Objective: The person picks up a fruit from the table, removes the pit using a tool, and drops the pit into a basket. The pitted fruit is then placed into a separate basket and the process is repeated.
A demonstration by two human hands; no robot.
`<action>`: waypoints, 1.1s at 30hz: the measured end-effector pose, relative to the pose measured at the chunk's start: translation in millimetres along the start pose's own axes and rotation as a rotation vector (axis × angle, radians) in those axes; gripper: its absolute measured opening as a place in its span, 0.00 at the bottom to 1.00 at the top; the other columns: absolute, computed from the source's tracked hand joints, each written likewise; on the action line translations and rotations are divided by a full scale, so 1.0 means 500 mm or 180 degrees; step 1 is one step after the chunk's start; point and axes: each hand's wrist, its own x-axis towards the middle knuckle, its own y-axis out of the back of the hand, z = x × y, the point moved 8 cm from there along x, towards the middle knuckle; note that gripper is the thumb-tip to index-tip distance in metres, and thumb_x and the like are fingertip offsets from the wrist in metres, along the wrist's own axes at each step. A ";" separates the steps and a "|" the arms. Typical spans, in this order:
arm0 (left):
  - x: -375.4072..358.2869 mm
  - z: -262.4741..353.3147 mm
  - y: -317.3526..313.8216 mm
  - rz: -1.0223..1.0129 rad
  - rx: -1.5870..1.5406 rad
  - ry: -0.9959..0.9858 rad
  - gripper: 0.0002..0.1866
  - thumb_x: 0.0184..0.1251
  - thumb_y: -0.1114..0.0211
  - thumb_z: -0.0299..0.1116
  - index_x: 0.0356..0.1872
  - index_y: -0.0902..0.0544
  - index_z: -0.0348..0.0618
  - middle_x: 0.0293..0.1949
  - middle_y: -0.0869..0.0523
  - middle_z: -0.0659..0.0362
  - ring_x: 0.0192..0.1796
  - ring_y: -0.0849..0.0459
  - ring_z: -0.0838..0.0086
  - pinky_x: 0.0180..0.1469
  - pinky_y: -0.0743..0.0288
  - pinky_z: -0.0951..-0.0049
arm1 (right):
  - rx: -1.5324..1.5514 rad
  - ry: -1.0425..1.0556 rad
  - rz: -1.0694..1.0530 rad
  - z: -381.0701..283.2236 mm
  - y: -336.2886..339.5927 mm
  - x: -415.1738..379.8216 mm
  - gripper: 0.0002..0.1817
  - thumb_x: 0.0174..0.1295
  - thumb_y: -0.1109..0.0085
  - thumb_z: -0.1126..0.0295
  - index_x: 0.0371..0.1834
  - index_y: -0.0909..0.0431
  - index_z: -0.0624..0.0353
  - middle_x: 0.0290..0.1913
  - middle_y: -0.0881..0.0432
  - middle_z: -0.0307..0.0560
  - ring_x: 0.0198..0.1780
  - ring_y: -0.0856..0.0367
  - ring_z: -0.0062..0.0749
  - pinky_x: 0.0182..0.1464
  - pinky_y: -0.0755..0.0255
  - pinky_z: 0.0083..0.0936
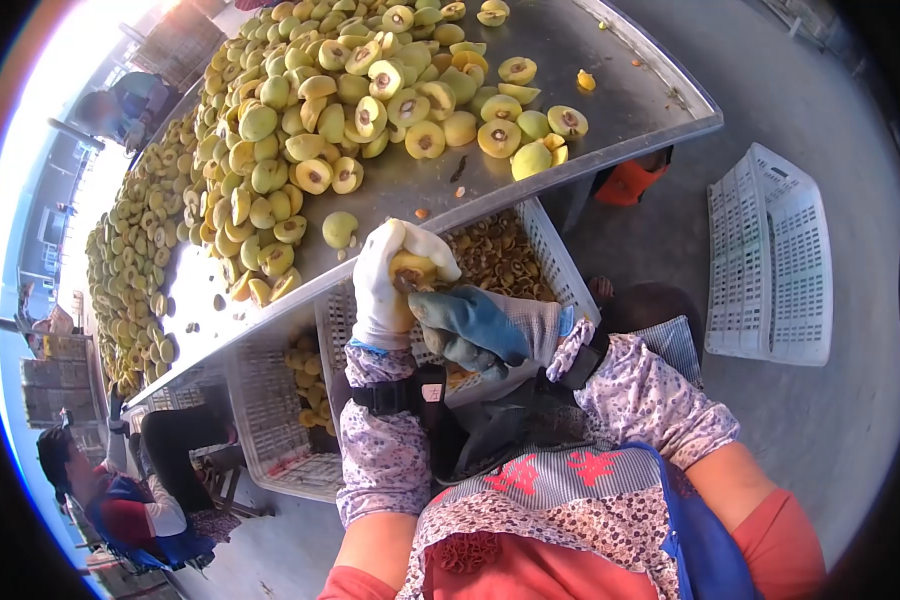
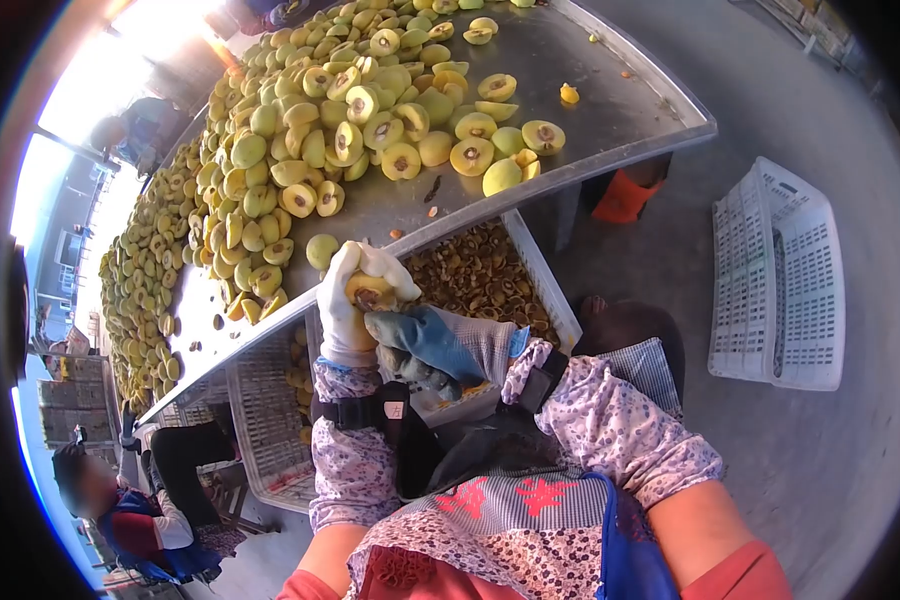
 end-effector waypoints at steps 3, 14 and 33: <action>-0.005 -0.012 -0.010 -0.0194 -0.0696 0.0322 0.18 0.78 0.52 0.40 0.28 0.27 0.42 0.23 0.21 0.53 0.24 0.22 0.62 0.31 0.24 0.64 | 0.0472 -0.0306 -0.0492 0.020 -0.014 -0.004 0.30 0.68 0.52 0.33 0.25 0.31 0.49 0.15 0.41 0.28 0.12 0.49 0.17 0.15 0.52 0.21; 0.000 -0.037 -0.014 -0.0341 -0.1223 0.0466 0.18 0.75 0.48 0.41 0.28 0.26 0.39 0.25 0.20 0.52 0.29 0.19 0.66 0.33 0.24 0.66 | 0.0567 0.0047 -0.0623 0.029 -0.008 0.020 0.25 0.73 0.53 0.38 0.37 0.27 0.50 0.19 0.30 0.32 0.13 0.36 0.18 0.13 0.42 0.23; -0.016 -0.030 -0.030 -0.0112 -0.0539 0.0504 0.21 0.76 0.48 0.46 0.28 0.23 0.39 0.26 0.18 0.52 0.26 0.20 0.66 0.32 0.22 0.68 | 0.0576 0.0016 -0.0303 0.050 -0.010 0.012 0.29 0.66 0.49 0.30 0.31 0.30 0.45 0.15 0.42 0.25 0.12 0.49 0.17 0.14 0.53 0.21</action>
